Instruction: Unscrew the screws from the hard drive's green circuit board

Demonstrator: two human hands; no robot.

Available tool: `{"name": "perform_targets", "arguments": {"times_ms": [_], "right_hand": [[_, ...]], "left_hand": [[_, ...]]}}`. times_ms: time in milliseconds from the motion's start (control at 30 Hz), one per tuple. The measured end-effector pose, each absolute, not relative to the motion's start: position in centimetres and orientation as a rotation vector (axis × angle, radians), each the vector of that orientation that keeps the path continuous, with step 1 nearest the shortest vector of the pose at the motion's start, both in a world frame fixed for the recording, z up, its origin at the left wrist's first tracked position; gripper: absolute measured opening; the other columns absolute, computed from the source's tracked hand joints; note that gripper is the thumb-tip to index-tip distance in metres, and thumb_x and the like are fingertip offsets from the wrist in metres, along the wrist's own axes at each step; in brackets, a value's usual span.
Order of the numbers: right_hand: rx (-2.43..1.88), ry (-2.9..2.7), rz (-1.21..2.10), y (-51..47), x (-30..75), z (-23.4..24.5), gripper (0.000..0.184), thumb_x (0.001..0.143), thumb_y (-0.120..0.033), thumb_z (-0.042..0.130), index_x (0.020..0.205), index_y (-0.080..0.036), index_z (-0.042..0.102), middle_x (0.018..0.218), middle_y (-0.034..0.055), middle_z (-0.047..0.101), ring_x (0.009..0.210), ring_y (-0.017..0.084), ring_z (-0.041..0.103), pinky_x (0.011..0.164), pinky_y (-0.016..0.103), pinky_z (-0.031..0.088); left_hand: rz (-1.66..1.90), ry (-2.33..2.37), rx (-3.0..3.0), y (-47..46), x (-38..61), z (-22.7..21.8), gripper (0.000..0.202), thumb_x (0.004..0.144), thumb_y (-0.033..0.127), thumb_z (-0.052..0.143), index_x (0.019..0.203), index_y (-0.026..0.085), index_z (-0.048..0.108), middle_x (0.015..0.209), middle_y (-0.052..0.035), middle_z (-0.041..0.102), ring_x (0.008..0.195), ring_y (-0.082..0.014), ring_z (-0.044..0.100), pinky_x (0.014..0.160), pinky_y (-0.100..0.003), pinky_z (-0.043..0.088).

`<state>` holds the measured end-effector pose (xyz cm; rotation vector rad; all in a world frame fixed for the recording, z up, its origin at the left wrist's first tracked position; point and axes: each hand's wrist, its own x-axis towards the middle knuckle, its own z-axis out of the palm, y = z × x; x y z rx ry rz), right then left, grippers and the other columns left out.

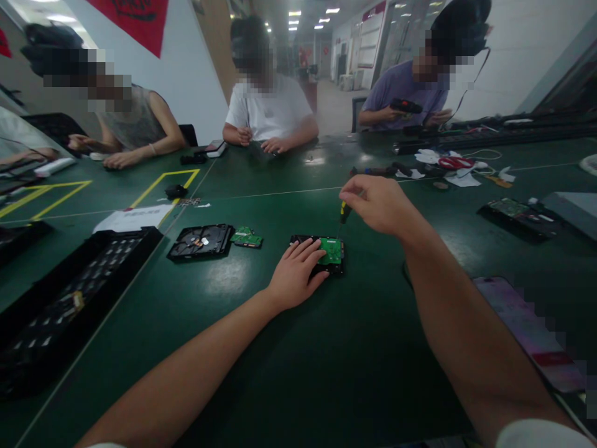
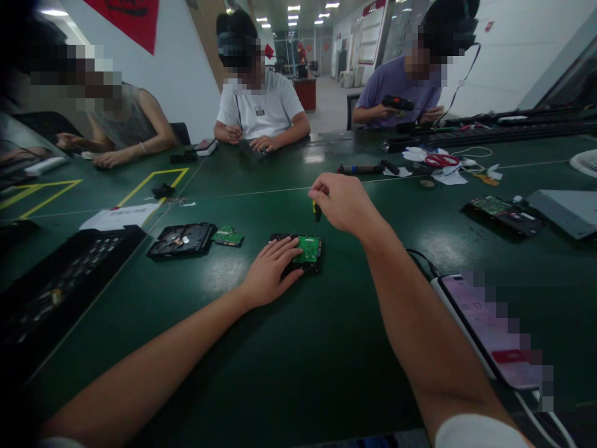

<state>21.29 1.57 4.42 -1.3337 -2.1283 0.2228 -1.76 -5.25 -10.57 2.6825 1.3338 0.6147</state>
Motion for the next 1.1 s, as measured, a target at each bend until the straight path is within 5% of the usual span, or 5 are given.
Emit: {"name": "perform_targets", "arguments": {"times_ms": [200, 467, 700, 1100], "right_hand": [[-1.402, -2.062, 0.34, 1.27, 21.18, 4.5, 0.016, 0.094, -0.032, 0.073, 0.101, -0.018, 0.077, 0.092, 0.0089, 0.08, 0.072, 0.022, 0.072, 0.076, 0.037, 0.054], [-1.349, -2.111, 0.238, 1.65, 21.28, 4.25, 0.014, 0.096, -0.028, 0.067, 0.099, -0.02, 0.078, 0.097, 0.0088, 0.08, 0.09, 0.026, 0.072, 0.084, 0.039, 0.053], [-1.391, -2.068, 0.283, 1.67, 21.41, 4.12, 0.015, 0.094, -0.029, 0.07, 0.103, -0.019, 0.075, 0.095, 0.0097, 0.08, 0.077, 0.024, 0.072, 0.079, 0.038, 0.055], [-1.382, -2.091, 0.205, 1.48, 21.29, 4.24, 0.016, 0.095, -0.034, 0.069, 0.097, -0.02, 0.076, 0.095, 0.0098, 0.08, 0.084, 0.026, 0.071, 0.079, 0.039, 0.053]], "left_hand": [[0.606, 1.339, 2.689, -5.31, -1.8, -10.58, 0.05, 0.106, 0.05, 0.055, 0.148, 0.023, 0.056, 0.165, -0.0092, 0.049, 0.159, -0.0291, 0.037, 0.131, -0.056, 0.028], [0.601, 1.34, 2.678, -5.33, -1.8, -10.49, 0.05, 0.105, 0.05, 0.055, 0.148, 0.024, 0.056, 0.165, -0.0093, 0.049, 0.159, -0.0295, 0.037, 0.131, -0.057, 0.029], [0.607, 1.342, 2.687, -5.27, -1.76, -10.54, 0.05, 0.105, 0.05, 0.055, 0.148, 0.024, 0.056, 0.165, -0.0084, 0.049, 0.159, -0.0297, 0.037, 0.131, -0.056, 0.029], [0.618, 1.329, 2.68, -5.27, -1.81, -10.64, 0.05, 0.106, 0.05, 0.055, 0.148, 0.024, 0.055, 0.165, -0.0092, 0.049, 0.159, -0.0292, 0.037, 0.131, -0.056, 0.028]]}}
